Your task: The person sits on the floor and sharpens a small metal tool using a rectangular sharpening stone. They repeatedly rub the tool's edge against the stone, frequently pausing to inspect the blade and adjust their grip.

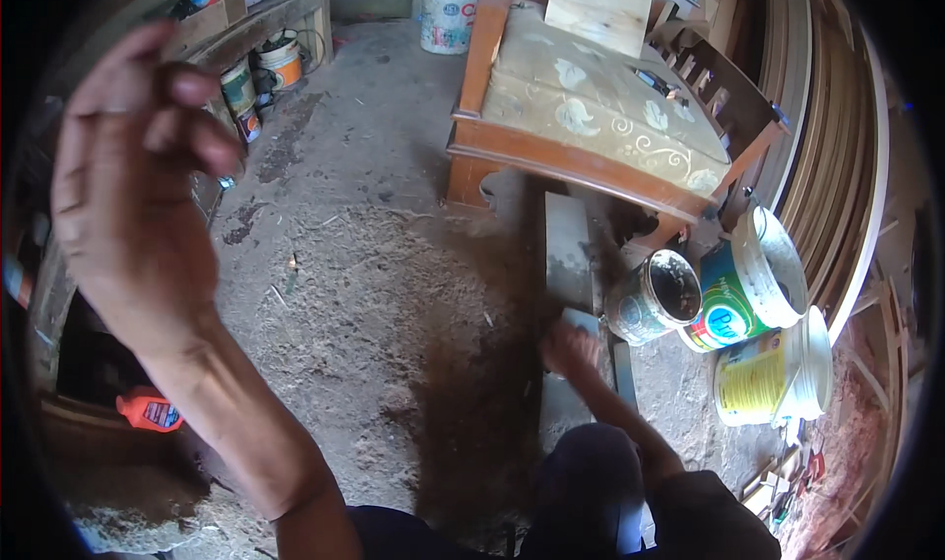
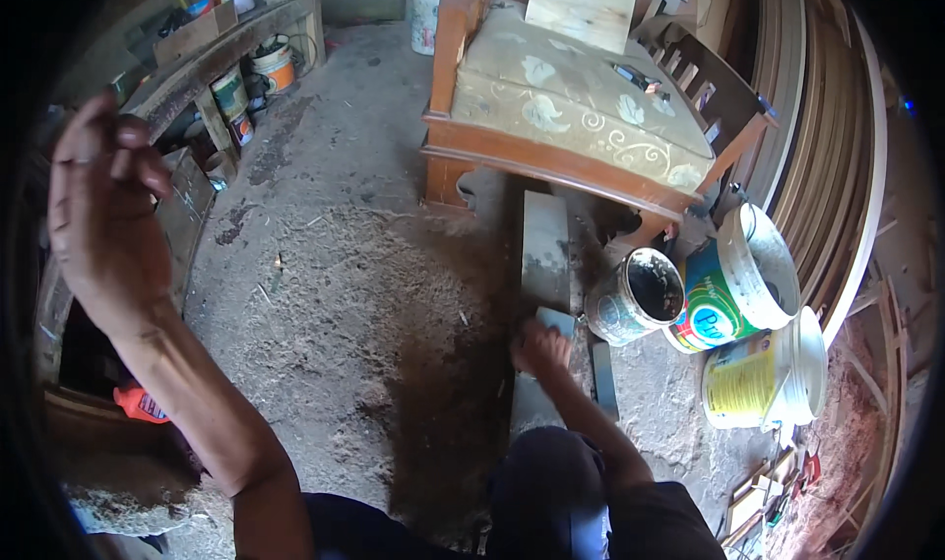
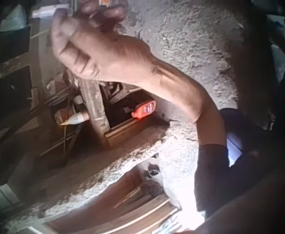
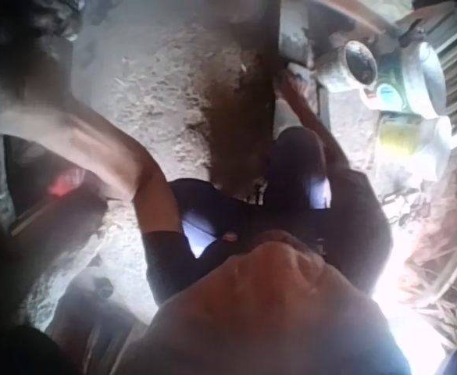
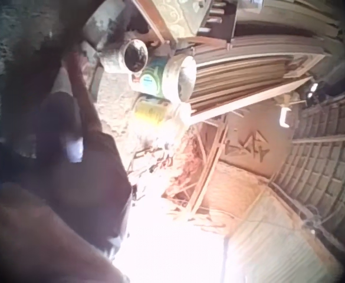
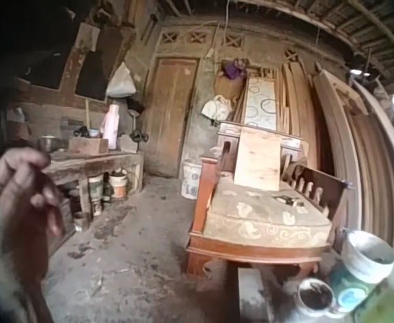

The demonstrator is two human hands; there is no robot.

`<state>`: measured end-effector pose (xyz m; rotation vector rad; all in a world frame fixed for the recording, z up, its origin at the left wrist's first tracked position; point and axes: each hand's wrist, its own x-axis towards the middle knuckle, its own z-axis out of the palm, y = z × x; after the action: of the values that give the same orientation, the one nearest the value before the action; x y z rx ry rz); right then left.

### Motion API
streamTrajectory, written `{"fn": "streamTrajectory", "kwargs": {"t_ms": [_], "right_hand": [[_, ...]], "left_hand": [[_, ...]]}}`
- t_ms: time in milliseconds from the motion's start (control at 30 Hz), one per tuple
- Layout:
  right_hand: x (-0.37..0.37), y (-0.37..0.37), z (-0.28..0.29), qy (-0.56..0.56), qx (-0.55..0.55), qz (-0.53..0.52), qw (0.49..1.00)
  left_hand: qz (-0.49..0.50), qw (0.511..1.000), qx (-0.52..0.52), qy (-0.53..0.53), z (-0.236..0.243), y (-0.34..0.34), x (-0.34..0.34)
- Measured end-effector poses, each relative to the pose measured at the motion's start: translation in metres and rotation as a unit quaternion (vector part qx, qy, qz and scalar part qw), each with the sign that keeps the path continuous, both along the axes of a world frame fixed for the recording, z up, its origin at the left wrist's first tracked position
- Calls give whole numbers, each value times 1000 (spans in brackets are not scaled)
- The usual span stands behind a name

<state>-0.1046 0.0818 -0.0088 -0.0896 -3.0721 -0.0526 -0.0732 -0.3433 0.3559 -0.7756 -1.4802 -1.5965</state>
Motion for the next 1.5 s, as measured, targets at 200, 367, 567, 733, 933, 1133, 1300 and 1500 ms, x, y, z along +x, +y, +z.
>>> {"fn": "streamTrajectory", "kwargs": {"t_ms": [200,367,567,733,933,1133,1300,1500], "right_hand": [[-15,39,1,-66,-61,-63,994],[-2,35,25,-89,-57,-21,994],[10,-15,29,-73,-54,50,995],[-9,32,25,-75,-93,-66,991],[8,26,45,-150,-61,-20,987],[13,-4,18,-41,-78,41,995],[-35,34,28,-117,-131,-69,982],[-4,36,30,-95,-126,-17,987]], "left_hand": [[-18,999,24,10,8,-14,10],[12,1000,22,8,0,-11,11],[11,999,12,28,2,23,4],[-2,997,50,53,9,9,8],[62,997,47,4,-1,-4,15],[42,998,34,11,-1,0,9],[57,992,105,43,12,-14,18],[68,997,31,2,1,-24,15]]}}
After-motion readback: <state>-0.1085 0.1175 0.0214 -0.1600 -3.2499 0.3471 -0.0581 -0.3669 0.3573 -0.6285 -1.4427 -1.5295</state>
